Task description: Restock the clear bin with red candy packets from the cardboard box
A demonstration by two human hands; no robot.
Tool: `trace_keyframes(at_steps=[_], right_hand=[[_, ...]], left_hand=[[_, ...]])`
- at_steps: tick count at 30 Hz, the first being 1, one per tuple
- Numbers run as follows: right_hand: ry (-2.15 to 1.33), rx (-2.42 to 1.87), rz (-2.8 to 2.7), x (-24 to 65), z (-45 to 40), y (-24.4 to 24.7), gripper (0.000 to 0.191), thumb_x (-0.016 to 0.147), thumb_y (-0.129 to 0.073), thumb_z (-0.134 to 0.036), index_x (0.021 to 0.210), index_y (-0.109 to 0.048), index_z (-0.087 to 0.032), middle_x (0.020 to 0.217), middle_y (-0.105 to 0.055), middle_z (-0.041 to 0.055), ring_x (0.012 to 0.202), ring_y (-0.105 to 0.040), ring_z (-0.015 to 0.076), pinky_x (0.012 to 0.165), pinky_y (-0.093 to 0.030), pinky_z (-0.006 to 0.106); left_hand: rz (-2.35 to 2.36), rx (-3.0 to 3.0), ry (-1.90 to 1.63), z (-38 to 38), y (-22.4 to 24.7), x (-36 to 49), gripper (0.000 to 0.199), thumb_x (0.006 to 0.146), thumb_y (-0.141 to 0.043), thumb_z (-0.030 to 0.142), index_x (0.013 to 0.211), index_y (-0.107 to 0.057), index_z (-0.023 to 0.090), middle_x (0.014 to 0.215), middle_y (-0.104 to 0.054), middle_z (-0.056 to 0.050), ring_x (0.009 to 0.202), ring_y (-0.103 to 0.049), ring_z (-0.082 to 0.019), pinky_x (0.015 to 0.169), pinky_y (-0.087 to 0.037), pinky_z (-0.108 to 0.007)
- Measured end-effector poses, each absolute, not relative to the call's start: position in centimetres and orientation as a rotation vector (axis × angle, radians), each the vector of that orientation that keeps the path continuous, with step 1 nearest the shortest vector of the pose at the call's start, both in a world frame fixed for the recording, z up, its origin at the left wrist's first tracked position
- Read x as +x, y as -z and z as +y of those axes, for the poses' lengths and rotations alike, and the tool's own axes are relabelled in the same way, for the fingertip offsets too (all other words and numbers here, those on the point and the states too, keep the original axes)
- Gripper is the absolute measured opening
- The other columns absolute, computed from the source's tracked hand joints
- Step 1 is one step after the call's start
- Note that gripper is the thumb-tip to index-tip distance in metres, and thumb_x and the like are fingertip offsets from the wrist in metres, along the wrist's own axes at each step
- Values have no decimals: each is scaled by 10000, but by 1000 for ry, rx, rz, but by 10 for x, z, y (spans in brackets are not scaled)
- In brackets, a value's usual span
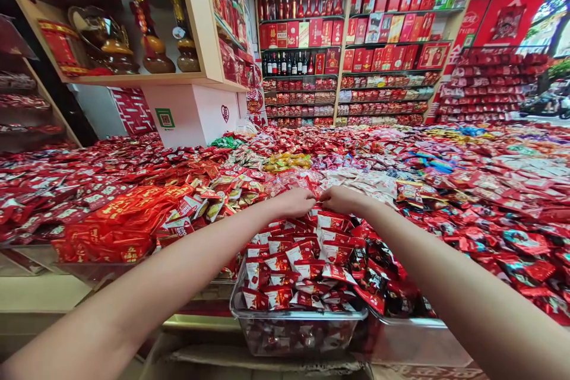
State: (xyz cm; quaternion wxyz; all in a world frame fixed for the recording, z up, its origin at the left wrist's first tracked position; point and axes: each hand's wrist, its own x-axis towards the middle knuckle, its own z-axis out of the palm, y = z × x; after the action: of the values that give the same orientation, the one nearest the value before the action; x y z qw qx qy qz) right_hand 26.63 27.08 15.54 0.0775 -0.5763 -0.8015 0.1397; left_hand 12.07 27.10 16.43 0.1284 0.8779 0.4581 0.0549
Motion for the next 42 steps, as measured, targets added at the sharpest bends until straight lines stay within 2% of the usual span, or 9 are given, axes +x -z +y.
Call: trace_keyframes(at_steps=[7,13,17,21,25,30,37,40,42], right_hand=[[-346,-1857,-2204,267,258,-168,249,710,-435,-216,778,-668,-164,597,-637,36,535,-519,137,480,-344,228],[-310,-1911,-2066,275,241,-176,192,668,-464,-159,600,-642,-136,512,-599,55,516,-522,149,475,-342,243],[-442,-1796,-2004,270,231,-172,207,696,-466,-196,792,-646,-160,656,-644,40,584,-554,133,517,-384,218],[-490,-1735,-1919,265,222,-172,317,722,-431,-198,1005,-567,-153,860,-646,71,719,-565,143,583,-402,212],[-505,-1746,-1893,266,212,-172,309,718,-420,-183,971,-577,-102,854,-647,104,742,-561,172,608,-401,239],[-532,-1665,-1932,259,205,-160,333,738,-418,-184,1040,-543,-119,866,-658,73,741,-574,155,610,-414,221],[-406,-1642,-1916,268,192,-159,319,777,-386,-189,1058,-527,-134,1053,-598,101,954,-530,195,812,-385,281],[-237,-1561,-1801,273,149,-161,321,776,-405,-249,1058,-515,-143,1091,-567,117,991,-510,220,838,-378,308],[-166,-1393,-1734,266,104,-149,266,770,-424,-307,984,-540,-196,1038,-593,90,933,-539,212,796,-411,295]], left_hand=[[1305,2574,-259,271,-154,128,320,732,-346,181,971,-558,173,1016,-618,-63,874,-559,-171,716,-419,-236],[1452,2586,-401,250,-162,125,334,781,-262,211,867,-575,131,918,-635,-116,822,-571,-206,704,-425,-295],[1386,2635,-394,233,-164,128,370,818,-216,277,872,-565,165,919,-638,-73,814,-574,-177,715,-425,-273],[1380,2650,-360,225,-163,133,327,804,-276,291,887,-560,150,952,-626,-100,863,-565,-199,758,-416,-291],[1498,2614,-393,218,-166,127,330,800,-274,258,895,-553,111,990,-597,-161,933,-539,-244,801,-393,-347],[1472,2550,-378,213,-163,120,291,779,-320,236,832,-581,120,900,-642,-127,825,-588,-214,717,-438,-303],[1292,2469,-864,172,-179,83,325,808,-311,223,1096,-452,168,1176,-515,-46,1063,-453,-112,919,-330,-211],[1098,2248,-1101,108,-169,40,265,827,-310,299,1017,-475,216,977,-601,-14,868,-542,-97,790,-417,-190],[1100,2162,-958,62,-140,9,204,814,-357,312,887,-537,246,739,-616,19,680,-554,-95,675,-441,-194]])
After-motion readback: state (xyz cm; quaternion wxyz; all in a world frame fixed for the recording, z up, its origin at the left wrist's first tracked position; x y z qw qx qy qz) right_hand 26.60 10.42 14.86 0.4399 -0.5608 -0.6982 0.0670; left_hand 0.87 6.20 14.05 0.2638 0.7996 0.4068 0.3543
